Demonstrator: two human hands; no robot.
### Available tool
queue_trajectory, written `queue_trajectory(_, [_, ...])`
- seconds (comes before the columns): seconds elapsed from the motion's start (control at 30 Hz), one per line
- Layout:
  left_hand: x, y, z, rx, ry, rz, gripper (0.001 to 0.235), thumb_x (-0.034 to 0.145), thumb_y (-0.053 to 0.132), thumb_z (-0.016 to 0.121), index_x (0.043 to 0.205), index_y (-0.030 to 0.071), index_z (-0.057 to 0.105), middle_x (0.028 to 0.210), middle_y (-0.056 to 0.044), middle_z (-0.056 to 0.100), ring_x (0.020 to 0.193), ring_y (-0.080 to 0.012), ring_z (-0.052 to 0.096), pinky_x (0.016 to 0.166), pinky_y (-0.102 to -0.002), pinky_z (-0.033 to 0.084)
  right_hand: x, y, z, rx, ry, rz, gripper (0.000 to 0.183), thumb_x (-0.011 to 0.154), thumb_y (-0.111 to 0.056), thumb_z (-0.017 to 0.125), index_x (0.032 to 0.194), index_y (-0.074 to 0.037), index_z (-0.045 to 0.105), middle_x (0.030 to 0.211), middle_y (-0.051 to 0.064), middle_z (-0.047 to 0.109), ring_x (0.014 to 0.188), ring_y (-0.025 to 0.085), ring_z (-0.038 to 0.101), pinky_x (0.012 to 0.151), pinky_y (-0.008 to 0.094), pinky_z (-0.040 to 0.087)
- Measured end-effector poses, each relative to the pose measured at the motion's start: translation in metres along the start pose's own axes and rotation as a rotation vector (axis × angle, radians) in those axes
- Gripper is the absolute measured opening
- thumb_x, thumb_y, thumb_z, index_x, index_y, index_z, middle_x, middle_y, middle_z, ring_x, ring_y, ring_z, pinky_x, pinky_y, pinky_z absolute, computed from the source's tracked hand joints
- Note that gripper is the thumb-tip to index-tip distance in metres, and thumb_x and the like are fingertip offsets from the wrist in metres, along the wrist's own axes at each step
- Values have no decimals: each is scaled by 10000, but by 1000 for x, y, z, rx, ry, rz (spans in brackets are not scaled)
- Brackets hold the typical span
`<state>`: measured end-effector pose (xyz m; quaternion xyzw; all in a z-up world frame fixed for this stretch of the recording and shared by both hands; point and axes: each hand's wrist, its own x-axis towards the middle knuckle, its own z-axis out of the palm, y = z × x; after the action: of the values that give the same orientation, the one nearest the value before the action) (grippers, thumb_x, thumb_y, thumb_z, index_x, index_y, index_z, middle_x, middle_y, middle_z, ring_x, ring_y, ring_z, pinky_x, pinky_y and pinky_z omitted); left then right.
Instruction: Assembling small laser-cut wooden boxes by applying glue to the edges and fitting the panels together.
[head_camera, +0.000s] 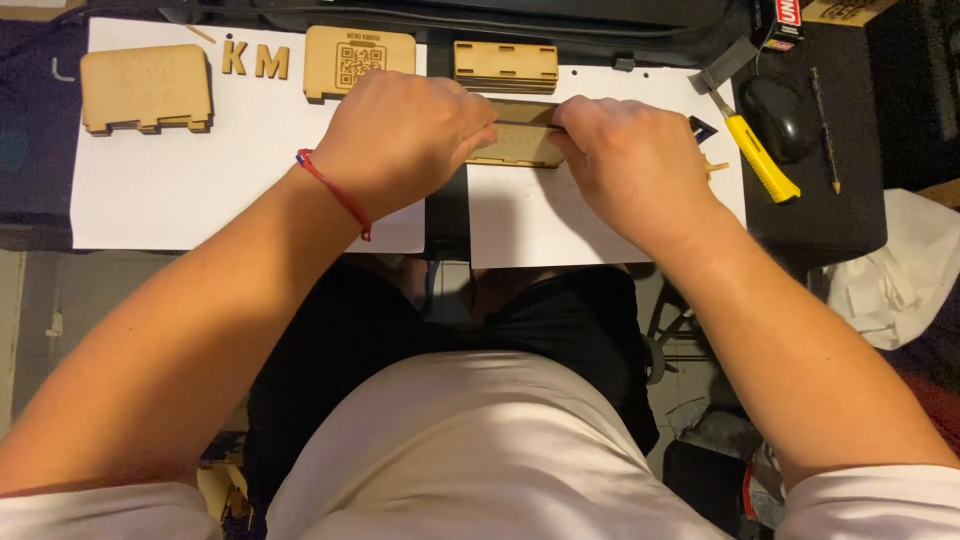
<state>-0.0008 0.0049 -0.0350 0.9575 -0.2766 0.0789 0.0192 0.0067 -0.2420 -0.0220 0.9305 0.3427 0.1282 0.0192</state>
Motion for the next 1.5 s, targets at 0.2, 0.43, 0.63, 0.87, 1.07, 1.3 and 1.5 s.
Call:
queue_trajectory(0.2, [-4,-2,9,-17,89,6,357,1090,411,534,826,176,584,736,2,635,566,-335,628,412,-457,430,-1,-2,1,45,9,-1,123,1024,-232,612,984,-116,600,783,63,642,640,345,606,455,493,431])
queue_trajectory(0.43, [-7,3,8,-382,-8,-155,228,1014,345,467,1147,219,603,942,-48,715,821,-389,638,609,-550,432,-2,-3,-3,106,4,-10,150,974,-167,589,1116,-119,599,879,60,638,700,347,614,461,502,442])
queue_trajectory(0.63, [-14,5,4,-463,84,-120,209,1006,282,466,1133,215,617,997,-12,706,889,-310,619,615,-485,435,-6,0,2,17,138,-81,116,995,-212,637,1085,-142,661,855,32,616,751,296,603,468,434,445])
queue_trajectory(0.87, [-15,-2,16,-357,484,36,95,908,193,782,980,150,736,1081,-51,605,998,-326,539,747,-458,482,0,2,1,69,255,-181,97,958,-104,712,1027,-69,654,870,68,537,707,320,478,564,438,398])
queue_trajectory(1.07, [-15,-1,30,-505,324,-14,196,1020,217,548,1142,136,679,1300,-7,658,1151,-203,628,802,-390,517,1,1,3,83,246,-177,123,947,-82,687,1065,-60,662,922,75,575,763,328,514,638,440,407])
queue_trajectory(1.3, [-16,2,22,-632,204,-115,209,1007,225,514,1156,162,646,1352,4,613,1122,-237,619,843,-407,482,1,-2,5,155,248,-146,116,937,-16,640,1053,-22,651,872,112,570,702,346,535,548,453,408])
queue_trajectory(1.5, [-16,2,26,-605,227,-114,211,1006,244,548,1157,154,665,1326,-13,624,1078,-263,631,812,-434,496,2,-1,1,64,176,-129,61,947,-99,649,995,-67,668,817,85,601,654,346,553,539,456,421])
